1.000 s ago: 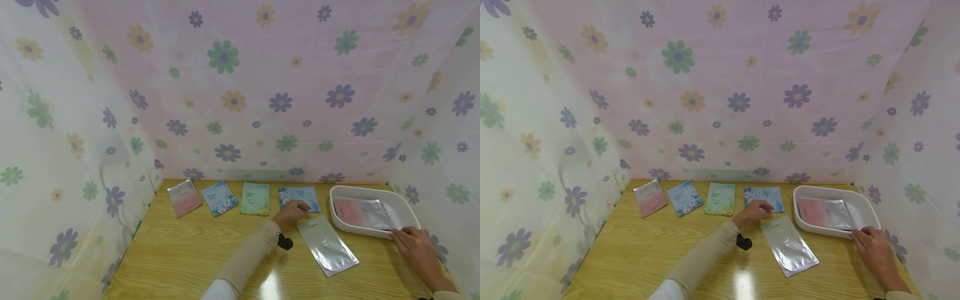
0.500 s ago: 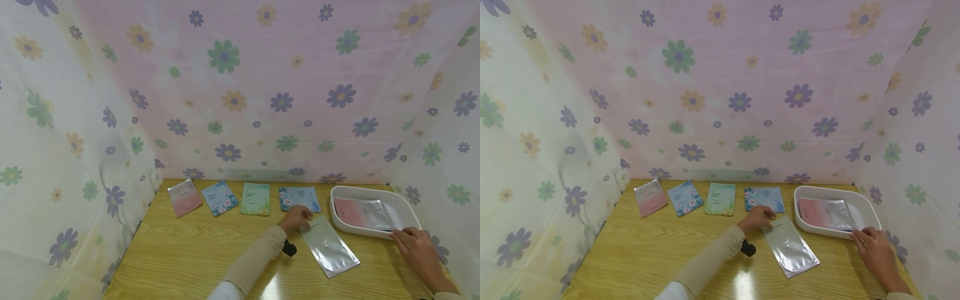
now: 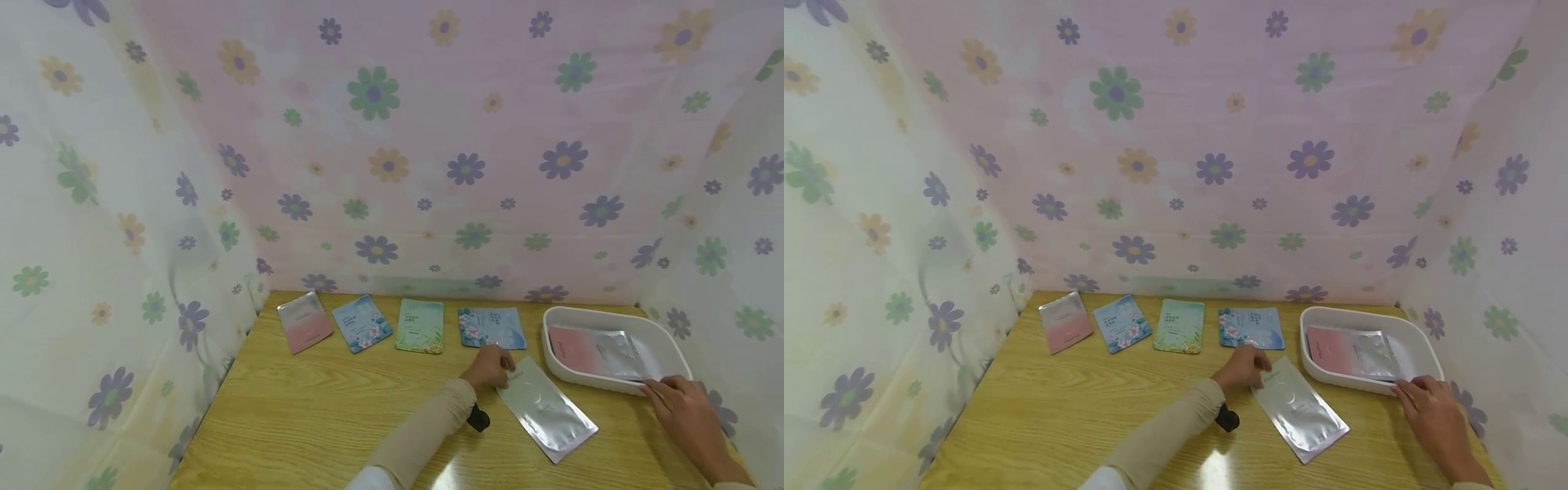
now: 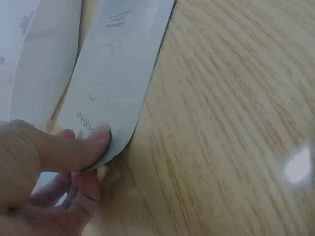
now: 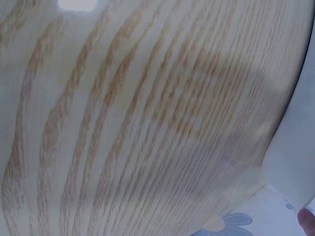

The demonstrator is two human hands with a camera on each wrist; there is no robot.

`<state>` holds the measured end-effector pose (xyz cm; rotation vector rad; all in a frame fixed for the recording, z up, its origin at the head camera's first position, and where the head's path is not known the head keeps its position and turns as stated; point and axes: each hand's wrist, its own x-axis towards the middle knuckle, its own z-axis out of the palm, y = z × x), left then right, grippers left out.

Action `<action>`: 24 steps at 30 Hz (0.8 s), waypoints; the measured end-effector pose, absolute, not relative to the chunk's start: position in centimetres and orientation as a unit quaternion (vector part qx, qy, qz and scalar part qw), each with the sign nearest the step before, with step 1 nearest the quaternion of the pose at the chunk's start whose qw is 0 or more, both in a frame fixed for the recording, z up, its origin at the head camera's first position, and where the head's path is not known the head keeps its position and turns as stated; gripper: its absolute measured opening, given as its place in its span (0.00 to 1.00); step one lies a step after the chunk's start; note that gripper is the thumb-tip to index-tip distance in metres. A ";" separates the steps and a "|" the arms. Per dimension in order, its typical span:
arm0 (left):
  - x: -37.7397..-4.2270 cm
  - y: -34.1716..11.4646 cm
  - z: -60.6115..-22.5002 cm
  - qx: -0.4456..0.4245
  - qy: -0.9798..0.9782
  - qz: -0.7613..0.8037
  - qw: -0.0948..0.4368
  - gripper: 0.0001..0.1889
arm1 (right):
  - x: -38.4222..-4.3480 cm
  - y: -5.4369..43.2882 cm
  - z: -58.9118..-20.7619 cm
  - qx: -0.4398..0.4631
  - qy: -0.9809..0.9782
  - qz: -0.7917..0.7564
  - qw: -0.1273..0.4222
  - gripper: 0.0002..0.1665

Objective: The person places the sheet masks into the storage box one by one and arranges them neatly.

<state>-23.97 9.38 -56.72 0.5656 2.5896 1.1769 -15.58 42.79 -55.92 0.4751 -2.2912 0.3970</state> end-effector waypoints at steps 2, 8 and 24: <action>-23.7 9.3 -56.5 0.181 0.879 0.419 0.137 0.14 | -15.3 42.7 -56.0 0.178 -0.900 0.157 0.365 0.38; -23.0 8.8 -55.4 0.106 0.837 0.483 0.233 0.11 | -14.9 42.5 -55.9 0.145 -0.921 0.145 0.332 0.06; -23.0 7.1 -55.6 0.162 0.785 0.533 0.271 0.13 | -15.4 42.8 -55.9 0.154 -0.918 0.144 0.335 0.06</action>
